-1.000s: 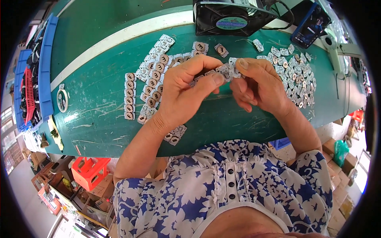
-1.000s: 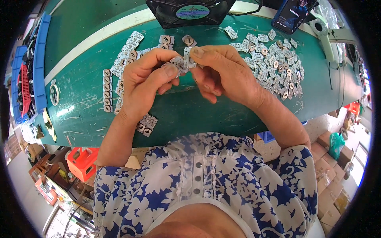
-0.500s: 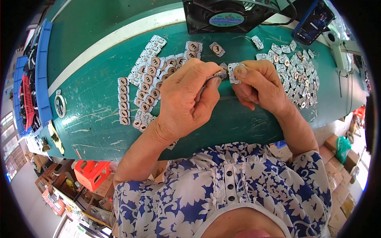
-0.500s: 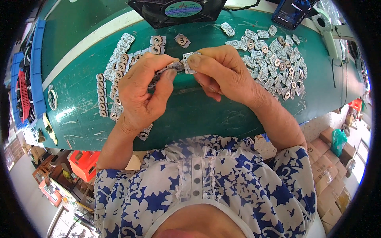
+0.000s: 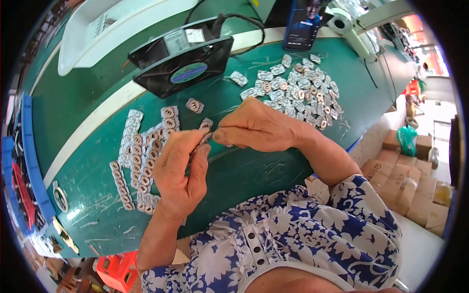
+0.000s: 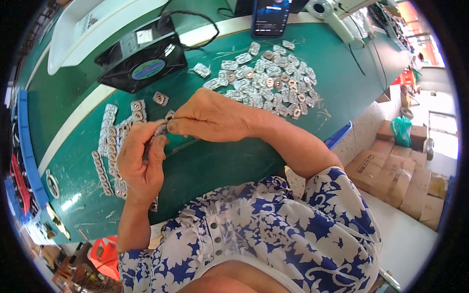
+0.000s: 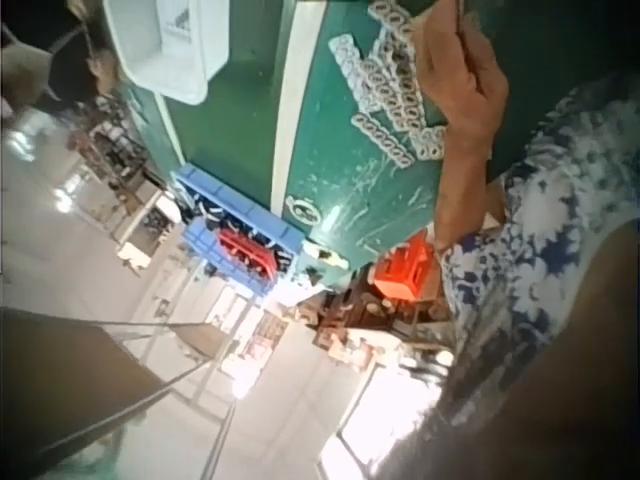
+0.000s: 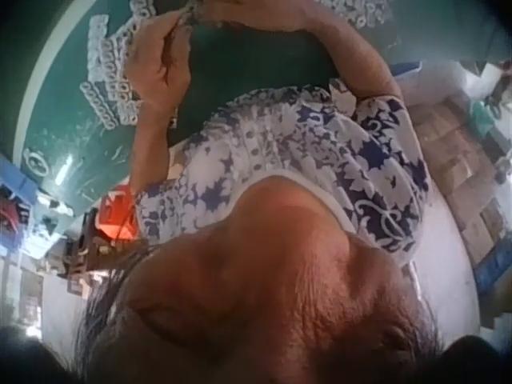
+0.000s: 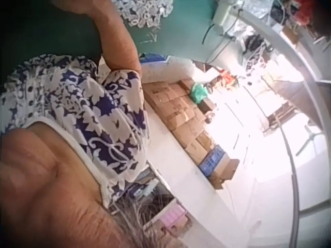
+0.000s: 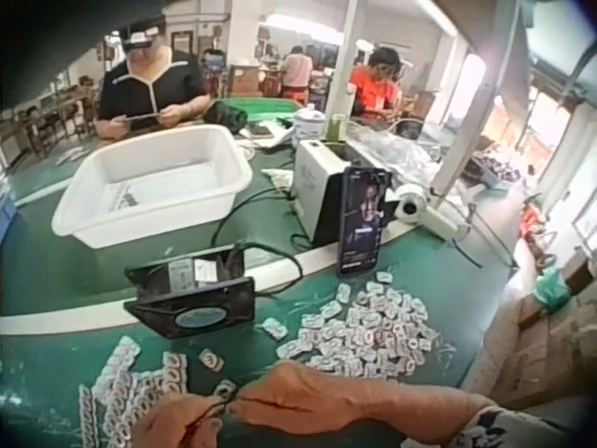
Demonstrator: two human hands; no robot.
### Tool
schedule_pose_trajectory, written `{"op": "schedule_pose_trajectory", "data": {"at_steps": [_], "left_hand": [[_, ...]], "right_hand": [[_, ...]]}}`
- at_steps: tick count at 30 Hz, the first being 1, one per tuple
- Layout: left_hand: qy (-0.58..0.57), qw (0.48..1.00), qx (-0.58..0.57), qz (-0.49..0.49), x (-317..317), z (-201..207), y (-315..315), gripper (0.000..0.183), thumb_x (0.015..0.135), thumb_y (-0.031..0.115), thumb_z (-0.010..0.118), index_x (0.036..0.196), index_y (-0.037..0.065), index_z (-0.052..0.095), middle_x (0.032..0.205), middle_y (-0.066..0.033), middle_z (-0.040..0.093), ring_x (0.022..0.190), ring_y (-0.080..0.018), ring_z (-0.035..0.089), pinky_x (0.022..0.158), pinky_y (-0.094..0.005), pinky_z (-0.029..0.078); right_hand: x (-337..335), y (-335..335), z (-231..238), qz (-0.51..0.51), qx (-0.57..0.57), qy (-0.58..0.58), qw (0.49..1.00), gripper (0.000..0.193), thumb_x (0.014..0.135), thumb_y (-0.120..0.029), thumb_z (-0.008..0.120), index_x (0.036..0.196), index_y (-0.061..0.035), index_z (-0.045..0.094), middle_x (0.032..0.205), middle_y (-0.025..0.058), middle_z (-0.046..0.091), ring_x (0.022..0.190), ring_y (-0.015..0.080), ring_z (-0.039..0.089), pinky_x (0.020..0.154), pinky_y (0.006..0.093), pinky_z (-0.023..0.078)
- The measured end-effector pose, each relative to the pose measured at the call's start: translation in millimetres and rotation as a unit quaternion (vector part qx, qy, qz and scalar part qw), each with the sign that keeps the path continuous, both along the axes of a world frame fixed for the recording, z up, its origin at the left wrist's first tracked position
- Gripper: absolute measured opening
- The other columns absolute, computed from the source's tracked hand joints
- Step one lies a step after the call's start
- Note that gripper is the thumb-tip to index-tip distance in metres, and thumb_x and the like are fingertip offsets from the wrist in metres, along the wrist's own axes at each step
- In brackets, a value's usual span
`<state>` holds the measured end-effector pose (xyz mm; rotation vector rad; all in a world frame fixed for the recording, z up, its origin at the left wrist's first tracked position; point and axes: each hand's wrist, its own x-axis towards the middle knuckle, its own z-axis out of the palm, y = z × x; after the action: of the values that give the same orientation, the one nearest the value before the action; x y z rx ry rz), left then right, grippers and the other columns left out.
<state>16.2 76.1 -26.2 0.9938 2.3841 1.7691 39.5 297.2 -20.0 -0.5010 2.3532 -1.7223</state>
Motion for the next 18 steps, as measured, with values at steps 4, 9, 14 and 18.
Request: {"op": "schedule_pose_trajectory", "data": {"at_steps": [4,9,14,18], "left_hand": [[-0.038,0.993,-0.044,-0.1,1,-2,3,0.016,0.09,-0.005,0.062,0.105,-0.001,0.065,0.083,-0.0106,0.06,0.065,-0.0185,0.056,0.06,-0.0267,0.045],[-0.223,0.967,0.033,-0.116,1,-4,1,0.014,0.093,-0.002,0.063,0.108,-0.002,0.065,0.083,-0.0058,0.062,0.063,-0.0083,0.056,0.054,-0.0206,0.042],[-0.373,0.914,0.106,-0.121,6,-1,-6,0.013,0.094,0.004,0.067,0.104,-0.004,0.065,0.087,-0.0062,0.067,0.068,-0.0094,0.065,0.051,-0.0191,0.045],[-0.36,0.929,0.028,-0.082,2,2,-19,0.012,0.094,0.008,0.069,0.096,-0.002,0.062,0.079,-0.0066,0.068,0.061,-0.0084,0.063,0.048,-0.0191,0.044]], "right_hand": [[-4,14,6,-0.001,0.128,0.078,0.989,0.036,0.101,-0.023,0.057,0.074,0.0011,0.058,0.056,0.0102,0.051,0.049,0.0237,0.051,0.05,0.0371,0.041],[1,17,10,0.052,0.076,0.049,0.995,0.037,0.102,-0.024,0.056,0.075,0.0018,0.057,0.059,0.0126,0.053,0.051,0.0268,0.052,0.05,0.0387,0.04],[5,3,7,0.108,-0.018,-0.012,0.994,0.033,0.102,-0.022,0.056,0.079,0.0013,0.058,0.063,0.0139,0.056,0.055,0.0281,0.057,0.051,0.039,0.042],[4,-5,-1,0.098,0.002,0.043,0.994,0.032,0.102,-0.023,0.056,0.08,0.0008,0.058,0.063,0.0136,0.056,0.057,0.0304,0.059,0.051,0.0394,0.043]]}}
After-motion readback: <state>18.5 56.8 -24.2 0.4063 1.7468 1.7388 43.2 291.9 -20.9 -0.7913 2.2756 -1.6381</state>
